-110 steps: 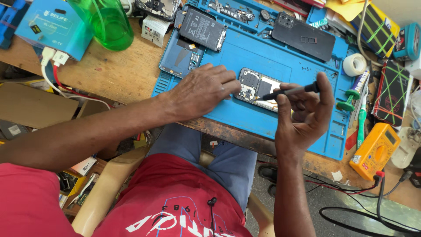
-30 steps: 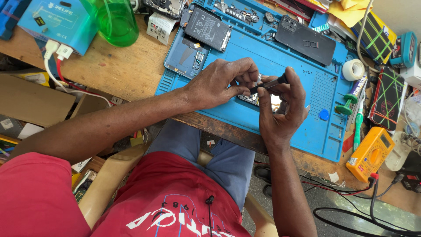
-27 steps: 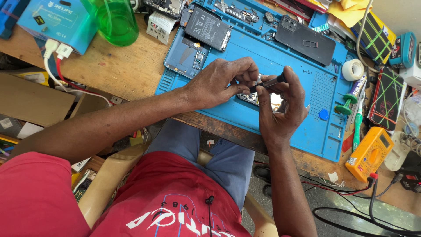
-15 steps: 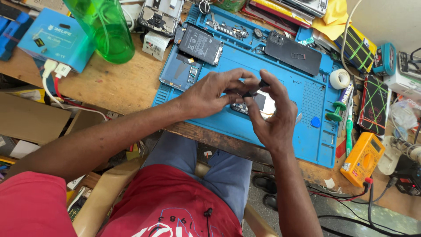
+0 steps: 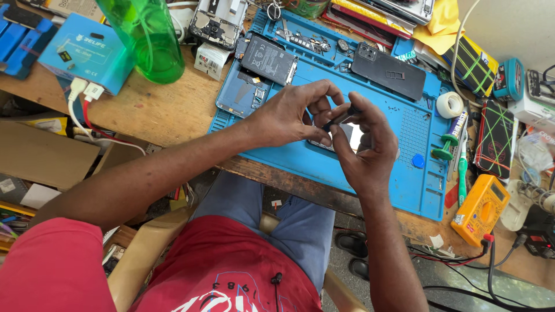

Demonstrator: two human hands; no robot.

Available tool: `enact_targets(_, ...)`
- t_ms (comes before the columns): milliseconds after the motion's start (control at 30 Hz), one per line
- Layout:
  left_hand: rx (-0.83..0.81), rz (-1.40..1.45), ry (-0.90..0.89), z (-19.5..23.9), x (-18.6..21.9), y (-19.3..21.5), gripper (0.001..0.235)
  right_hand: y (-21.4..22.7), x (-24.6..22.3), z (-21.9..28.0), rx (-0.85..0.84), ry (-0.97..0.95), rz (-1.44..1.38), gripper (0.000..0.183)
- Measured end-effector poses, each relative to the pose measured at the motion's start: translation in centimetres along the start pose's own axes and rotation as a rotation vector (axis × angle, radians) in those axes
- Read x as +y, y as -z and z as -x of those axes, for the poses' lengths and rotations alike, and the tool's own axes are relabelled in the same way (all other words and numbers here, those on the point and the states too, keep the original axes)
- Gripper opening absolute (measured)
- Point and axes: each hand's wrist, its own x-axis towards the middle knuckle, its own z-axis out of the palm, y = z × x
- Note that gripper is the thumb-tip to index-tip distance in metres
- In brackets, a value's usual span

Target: The person uses a screwdriver to remove screws from a disassembled smartphone placed on a blue work mat. They repeatedly unscrew and reposition the device while handling small components on the cluttered workbench.

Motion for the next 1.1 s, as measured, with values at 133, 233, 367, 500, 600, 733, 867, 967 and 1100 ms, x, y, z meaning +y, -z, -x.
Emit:
enact_targets(133,-0.093,0.070,-0.067,0.2,-0.2,1.3,0.046,0.0,0.2,0.5,-0.055,0.114,0.091,0.071)
enact_targets(233,-0.031,-0.143,-0.123,0.8,-0.8,2.0,0.031,-0.3,0.7,0.8,-0.058,0.005,-0.107,0.073)
enact_targets(367,-0.005,-0.267,-0.152,1.7,-1.3,1.4,0.014,0.0,1.2,1.3,-0.034,-0.018,-0.180,0.075)
enact_targets(500,-0.046,-0.304,-0.093,1.7,-0.7,0.5,0.008,0.8,1.5,1.6,0.068,-0.049,-0.185,0.074)
enact_targets(600,-0.091,-0.402,-0.027,1.5,0.1,0.0,0.008,1.0,1.8,1.7,0.107,-0.022,-0.231,0.074)
enact_targets(733,-0.149,-0.534,-0.103,1.1,0.6,-0.4,0.006,1.6,2.2,2.5,0.184,-0.005,-0.231,0.074)
enact_targets(867,-0.200,-0.599,-0.154,0.9,0.5,-0.5,0.007,2.6,2.1,4.1,0.328,-0.064,-0.286,0.077)
enact_targets(967,-0.213,-0.627,-0.164,0.6,0.5,-0.5,0.005,3.4,1.7,5.8,0.423,-0.086,-0.302,0.079)
enact_targets(1100,-0.259,-0.661,-0.081,0.1,0.5,-0.6,0.002,4.6,1.6,7.9,0.500,-0.119,-0.277,0.082)
